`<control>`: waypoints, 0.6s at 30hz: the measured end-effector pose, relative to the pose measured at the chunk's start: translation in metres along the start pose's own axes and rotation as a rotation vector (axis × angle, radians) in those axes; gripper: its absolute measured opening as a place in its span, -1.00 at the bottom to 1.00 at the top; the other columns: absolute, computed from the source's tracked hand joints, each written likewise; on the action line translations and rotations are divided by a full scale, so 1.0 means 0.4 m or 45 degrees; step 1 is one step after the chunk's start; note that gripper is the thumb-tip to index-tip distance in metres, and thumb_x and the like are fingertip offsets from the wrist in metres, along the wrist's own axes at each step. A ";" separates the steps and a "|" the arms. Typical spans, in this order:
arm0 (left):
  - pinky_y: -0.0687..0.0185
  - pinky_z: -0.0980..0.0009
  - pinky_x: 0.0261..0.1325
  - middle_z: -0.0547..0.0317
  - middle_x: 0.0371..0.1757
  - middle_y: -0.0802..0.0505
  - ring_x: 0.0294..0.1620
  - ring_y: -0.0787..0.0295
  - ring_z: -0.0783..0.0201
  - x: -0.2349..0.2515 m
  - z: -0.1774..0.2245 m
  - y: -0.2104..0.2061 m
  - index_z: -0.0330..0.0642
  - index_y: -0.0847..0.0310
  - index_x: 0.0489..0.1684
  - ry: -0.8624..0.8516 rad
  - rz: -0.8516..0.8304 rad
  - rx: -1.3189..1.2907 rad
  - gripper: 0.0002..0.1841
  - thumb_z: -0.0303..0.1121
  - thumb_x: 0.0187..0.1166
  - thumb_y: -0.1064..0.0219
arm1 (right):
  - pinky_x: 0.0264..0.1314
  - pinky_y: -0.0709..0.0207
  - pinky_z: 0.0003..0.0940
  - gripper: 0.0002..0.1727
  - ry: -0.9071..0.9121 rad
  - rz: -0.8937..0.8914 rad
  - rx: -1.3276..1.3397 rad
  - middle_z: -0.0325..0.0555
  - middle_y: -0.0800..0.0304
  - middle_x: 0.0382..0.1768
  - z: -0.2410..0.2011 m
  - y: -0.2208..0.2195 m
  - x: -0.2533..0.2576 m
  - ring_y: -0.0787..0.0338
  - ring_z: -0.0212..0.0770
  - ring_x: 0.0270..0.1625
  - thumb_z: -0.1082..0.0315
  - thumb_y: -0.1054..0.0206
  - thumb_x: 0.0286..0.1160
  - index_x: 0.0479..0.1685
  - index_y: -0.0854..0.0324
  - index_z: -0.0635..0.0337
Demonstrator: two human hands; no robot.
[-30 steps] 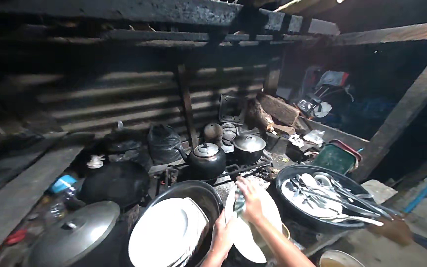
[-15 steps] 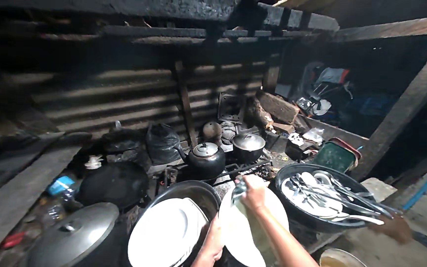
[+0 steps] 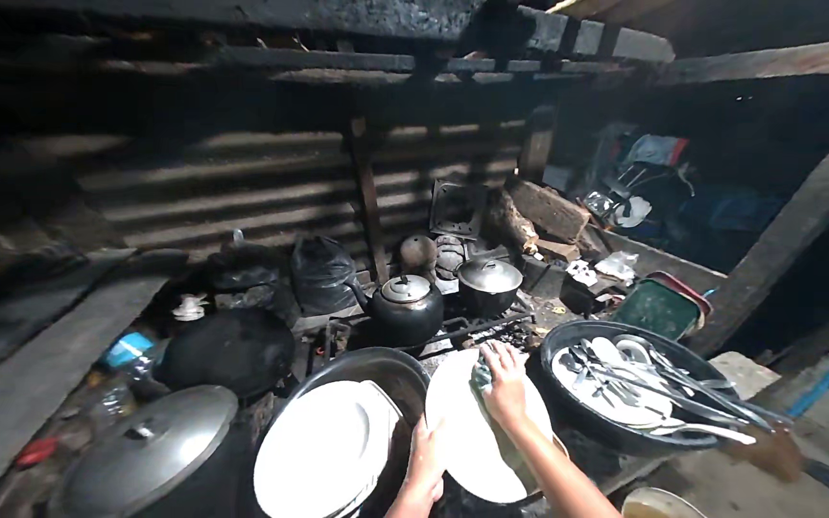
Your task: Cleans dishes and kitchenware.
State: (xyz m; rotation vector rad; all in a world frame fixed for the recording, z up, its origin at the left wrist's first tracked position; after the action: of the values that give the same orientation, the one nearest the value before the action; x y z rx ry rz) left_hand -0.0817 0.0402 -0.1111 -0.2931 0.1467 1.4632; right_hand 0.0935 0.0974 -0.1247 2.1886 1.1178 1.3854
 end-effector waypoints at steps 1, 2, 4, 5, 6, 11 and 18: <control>-0.50 0.11 0.49 -0.32 0.47 -0.60 0.44 -0.60 0.00 0.004 -0.003 -0.004 -0.41 -0.26 0.65 -0.013 0.031 -0.012 -0.51 -0.29 0.86 -0.07 | 0.74 -0.05 0.46 -0.25 -0.035 -0.123 0.073 0.40 -0.35 0.69 -0.017 -0.010 -0.024 -0.23 0.62 0.73 0.52 -0.44 0.17 0.58 -0.56 0.24; -0.47 0.09 0.52 -0.33 0.48 -0.60 0.47 -0.58 -0.01 0.012 -0.006 -0.007 -0.42 -0.27 0.64 -0.029 0.051 -0.018 -0.51 -0.26 0.88 -0.04 | 0.78 -0.03 0.40 -0.13 -0.067 -0.272 0.173 0.43 -0.16 0.78 -0.051 -0.016 -0.052 -0.08 0.60 0.79 0.58 -0.44 0.08 0.68 -0.45 0.23; -0.42 0.08 0.57 -0.31 0.50 -0.60 0.51 -0.55 -0.01 0.035 -0.011 0.000 -0.41 -0.31 0.63 -0.068 0.098 -0.014 -0.50 -0.21 0.89 0.00 | 0.81 -0.10 0.26 -0.06 -0.043 -0.580 0.416 0.40 -0.10 0.80 -0.128 -0.017 -0.114 -0.09 0.44 0.83 0.65 -0.39 0.05 0.73 -0.36 0.25; -0.37 0.06 0.61 -0.33 0.53 -0.58 0.55 -0.52 -0.03 0.047 -0.010 0.015 -0.42 -0.29 0.65 -0.084 0.133 -0.018 -0.48 -0.20 0.90 0.03 | 0.84 -0.05 0.22 -0.09 0.015 -0.737 0.502 0.35 -0.12 0.81 -0.158 -0.011 -0.141 -0.06 0.38 0.86 0.63 -0.38 0.09 0.73 -0.35 0.26; -0.29 0.03 0.66 -0.35 0.59 -0.52 0.61 -0.44 -0.06 0.056 -0.004 0.037 -0.44 -0.24 0.68 -0.102 0.167 -0.034 -0.47 -0.20 0.90 0.04 | 0.84 -0.05 0.23 -0.13 0.102 -0.850 0.553 0.33 -0.15 0.80 -0.176 -0.002 -0.162 -0.05 0.36 0.87 0.61 -0.40 0.11 0.70 -0.40 0.26; -0.34 0.05 0.64 -0.37 0.68 -0.40 0.65 -0.40 -0.07 0.053 0.053 0.155 -0.41 -0.07 0.78 -0.185 0.368 -0.152 -0.43 -0.24 0.89 0.00 | 0.51 -0.53 0.25 -0.55 0.453 -0.594 0.492 0.29 -0.78 0.29 -0.076 0.049 -0.156 -0.65 0.39 0.48 0.66 -0.58 -0.19 -0.09 -0.86 0.32; -0.37 0.06 0.63 -0.34 0.71 -0.37 0.65 -0.40 -0.05 0.034 0.079 0.463 -0.36 0.01 0.82 -0.402 0.770 0.013 -0.35 -0.41 0.78 -0.15 | 0.50 -0.42 0.24 -0.60 -0.127 -0.891 0.186 0.39 -0.72 0.20 0.079 0.055 -0.159 -0.64 0.40 0.35 0.68 -0.46 0.08 0.03 -0.77 0.40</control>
State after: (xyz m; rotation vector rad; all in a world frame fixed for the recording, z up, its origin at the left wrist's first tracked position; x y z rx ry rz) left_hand -0.2662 0.0769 -0.1043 0.0022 -0.0185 2.0860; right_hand 0.1163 0.0395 -0.1654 1.6566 1.7568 0.8949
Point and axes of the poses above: each hand's wrist, its own x-axis towards the middle knuckle, its own y-axis out of the back of the hand, z = x × y, the point moved 4 cm from there along x, towards the middle knuckle
